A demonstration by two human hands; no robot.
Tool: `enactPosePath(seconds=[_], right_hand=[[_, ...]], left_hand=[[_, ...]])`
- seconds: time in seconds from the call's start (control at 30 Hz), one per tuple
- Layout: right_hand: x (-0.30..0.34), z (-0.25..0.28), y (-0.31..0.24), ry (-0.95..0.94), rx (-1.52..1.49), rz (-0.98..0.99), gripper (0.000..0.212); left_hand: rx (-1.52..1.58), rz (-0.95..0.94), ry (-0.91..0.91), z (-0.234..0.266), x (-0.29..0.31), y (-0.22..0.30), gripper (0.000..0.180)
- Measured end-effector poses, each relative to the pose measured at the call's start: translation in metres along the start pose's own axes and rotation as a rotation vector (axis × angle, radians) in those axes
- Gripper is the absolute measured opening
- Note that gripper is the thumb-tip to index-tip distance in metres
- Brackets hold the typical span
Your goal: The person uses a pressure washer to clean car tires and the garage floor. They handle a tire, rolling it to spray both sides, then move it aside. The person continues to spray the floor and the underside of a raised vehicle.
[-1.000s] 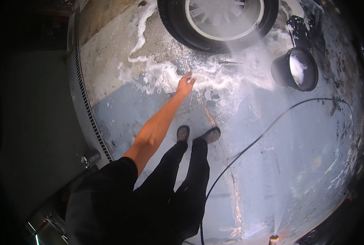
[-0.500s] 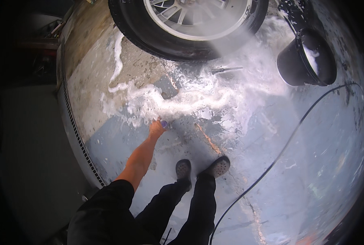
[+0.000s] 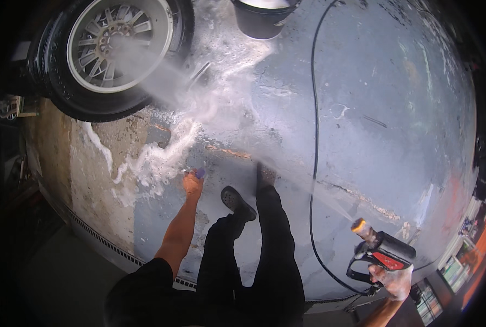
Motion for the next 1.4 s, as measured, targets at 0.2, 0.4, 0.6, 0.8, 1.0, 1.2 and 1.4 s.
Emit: enactPosePath(seconds=[0.2, 0.4, 0.6, 0.8, 1.0, 1.2, 1.4], right_hand=[[-0.025, 0.037, -0.022, -0.123, 0.449, 0.096, 0.036], [-0.108, 0.052, -0.044, -0.094, 0.310, 0.353, 0.032], [-0.157, 0.127, -0.020, -0.180, 0.129, 0.104, 0.026], [-0.221, 0.171, -0.037, -0.176, 0.018, 0.041, 0.033], [-0.320, 0.177, -0.065, -0.216, 0.039, 0.052, 0.035], [-0.443, 0.186, -0.072, -0.293, -0.055, 0.148, 0.042], [-0.534, 0.176, -0.076, -0.451, -0.110, 0.234, 0.042]], left_hand=[[0.021, -0.433, 0.080, -0.006, 0.121, 0.202, 0.044], [0.198, -0.443, -0.013, -0.064, 0.133, 0.367, 0.041], [0.131, -0.447, 0.061, -0.040, 0.146, 0.476, 0.042], [0.109, -0.497, 0.133, -0.012, 0.094, 0.547, 0.043], [0.122, -0.409, 0.185, 0.006, -0.004, 0.650, 0.043], [0.230, -0.447, 0.324, 0.001, -0.142, 0.735, 0.046], [0.225, -0.330, 0.325, -0.010, -0.235, 0.772, 0.045]])
Point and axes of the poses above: each hand's wrist, its own x-axis away from the middle knuckle, its own z-axis out of the back of the hand, y = z × x, the point moved 7 cm from there along -x, towards the middle knuckle, and after that the axes turned 14 degrees about z, right-handed, at the moved point
